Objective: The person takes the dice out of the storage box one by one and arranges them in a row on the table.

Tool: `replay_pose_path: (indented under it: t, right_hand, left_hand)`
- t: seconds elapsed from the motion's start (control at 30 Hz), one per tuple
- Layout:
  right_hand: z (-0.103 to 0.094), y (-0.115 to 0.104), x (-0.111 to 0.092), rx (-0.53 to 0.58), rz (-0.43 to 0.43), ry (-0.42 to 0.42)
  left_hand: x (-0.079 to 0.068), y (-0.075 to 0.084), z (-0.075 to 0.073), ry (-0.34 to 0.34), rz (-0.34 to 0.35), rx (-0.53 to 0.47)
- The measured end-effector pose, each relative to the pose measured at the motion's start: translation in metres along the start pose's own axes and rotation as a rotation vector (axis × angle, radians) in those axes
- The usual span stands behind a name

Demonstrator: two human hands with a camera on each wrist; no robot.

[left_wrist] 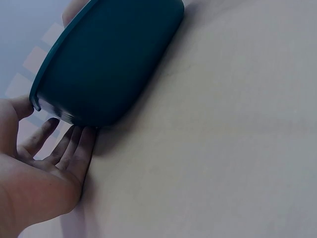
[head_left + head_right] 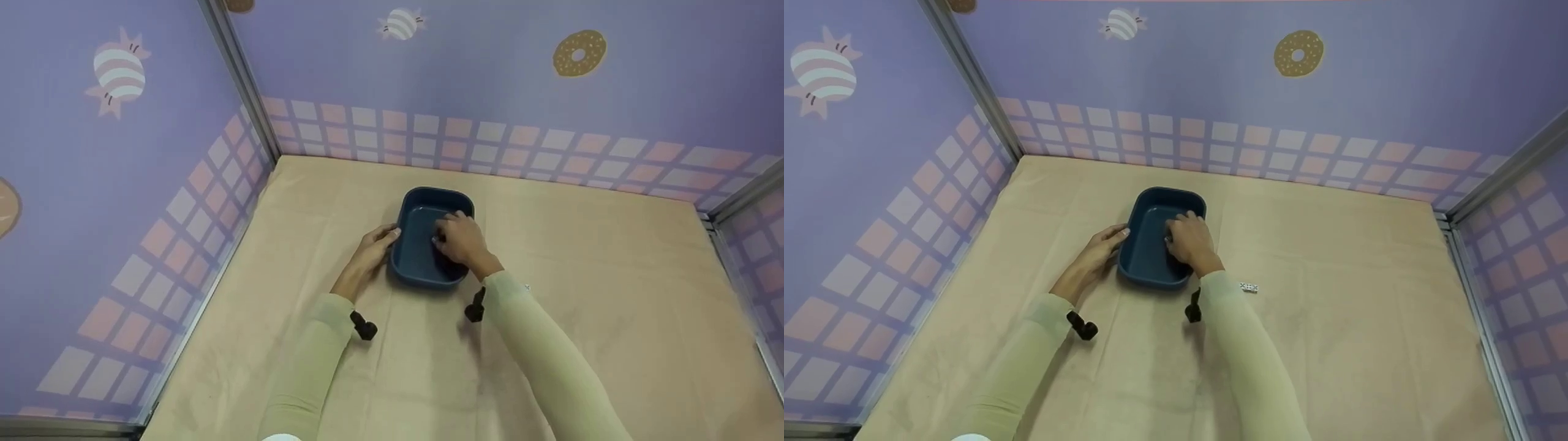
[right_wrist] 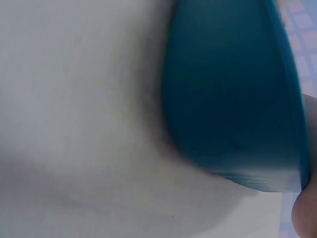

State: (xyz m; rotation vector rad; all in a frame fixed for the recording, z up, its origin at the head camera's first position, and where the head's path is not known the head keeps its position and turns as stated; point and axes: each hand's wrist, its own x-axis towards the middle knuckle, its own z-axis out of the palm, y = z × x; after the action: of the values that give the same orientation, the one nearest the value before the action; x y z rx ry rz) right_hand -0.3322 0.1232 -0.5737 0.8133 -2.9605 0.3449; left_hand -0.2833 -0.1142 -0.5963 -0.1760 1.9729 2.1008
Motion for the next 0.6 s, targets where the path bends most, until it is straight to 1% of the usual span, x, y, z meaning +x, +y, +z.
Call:
replay_pose_path:
  t: [0.13, 0.23, 0.3, 0.47, 0.53, 0.6]
  right_hand:
    - [-0.003, 0.001, 0.001, 0.072, -0.001, 0.000]
    - [-0.009, 0.003, -0.001, 0.147, -0.018, 0.025]
    - [-0.015, 0.004, -0.005, 0.205, -0.036, 0.052]
    - [-0.039, 0.012, -0.025, 0.355, -0.063, 0.123]
    - [-0.051, 0.017, -0.037, 0.412, -0.067, 0.154]
    - [-0.062, 0.024, -0.051, 0.440, -0.073, 0.177]
  left_hand:
    - [0.001, 0.002, 0.000, 0.009, 0.006, 0.018]
    - [0.002, 0.002, 0.001, 0.016, 0.018, 0.039]
    - [0.002, 0.002, 0.002, 0.002, 0.015, 0.012]
    - [0.002, 0.001, 0.003, -0.012, -0.018, -0.054]
    - [0.002, 0.000, 0.002, -0.001, -0.018, -0.044]
    - [0.001, 0.000, 0.001, 0.009, -0.008, -0.027]
